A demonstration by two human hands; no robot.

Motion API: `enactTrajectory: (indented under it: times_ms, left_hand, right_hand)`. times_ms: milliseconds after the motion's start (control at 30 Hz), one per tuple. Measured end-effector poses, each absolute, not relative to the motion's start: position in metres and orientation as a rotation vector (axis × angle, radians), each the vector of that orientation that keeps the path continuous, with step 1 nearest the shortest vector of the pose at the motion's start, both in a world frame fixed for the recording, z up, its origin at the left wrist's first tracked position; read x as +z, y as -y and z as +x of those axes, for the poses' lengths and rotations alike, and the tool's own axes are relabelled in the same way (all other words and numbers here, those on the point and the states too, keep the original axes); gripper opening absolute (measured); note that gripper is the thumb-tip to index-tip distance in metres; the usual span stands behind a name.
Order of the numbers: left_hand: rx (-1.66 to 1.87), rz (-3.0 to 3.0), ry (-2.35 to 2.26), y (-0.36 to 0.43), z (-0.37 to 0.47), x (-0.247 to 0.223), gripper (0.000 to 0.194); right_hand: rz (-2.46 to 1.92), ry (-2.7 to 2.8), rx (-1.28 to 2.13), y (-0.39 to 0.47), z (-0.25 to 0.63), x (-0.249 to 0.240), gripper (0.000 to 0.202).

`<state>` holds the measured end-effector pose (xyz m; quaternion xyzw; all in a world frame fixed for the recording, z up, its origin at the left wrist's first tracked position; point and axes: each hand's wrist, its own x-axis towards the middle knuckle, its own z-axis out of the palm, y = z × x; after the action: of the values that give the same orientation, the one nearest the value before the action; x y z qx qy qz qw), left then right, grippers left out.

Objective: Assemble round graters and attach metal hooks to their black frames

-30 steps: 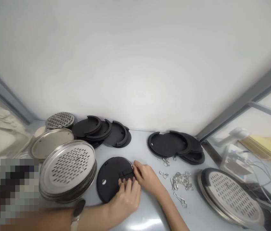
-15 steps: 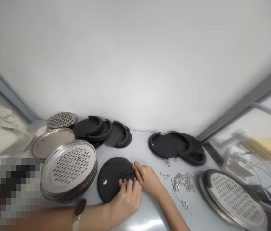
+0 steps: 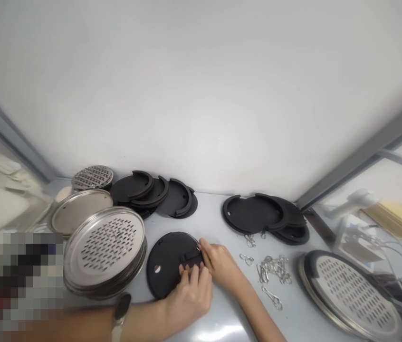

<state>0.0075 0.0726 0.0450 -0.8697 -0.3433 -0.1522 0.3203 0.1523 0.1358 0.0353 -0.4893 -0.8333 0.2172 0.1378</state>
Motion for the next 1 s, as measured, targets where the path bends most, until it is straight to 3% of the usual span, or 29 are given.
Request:
enactTrajectory:
  times_ms: [1000]
  left_hand:
    - [-0.404, -2.296, 0.884, -0.071, 0.009, 0.028, 0.027]
  right_hand:
    - [-1.42, 2.322, 0.785, -0.137, 0.156, 0.046, 0.027]
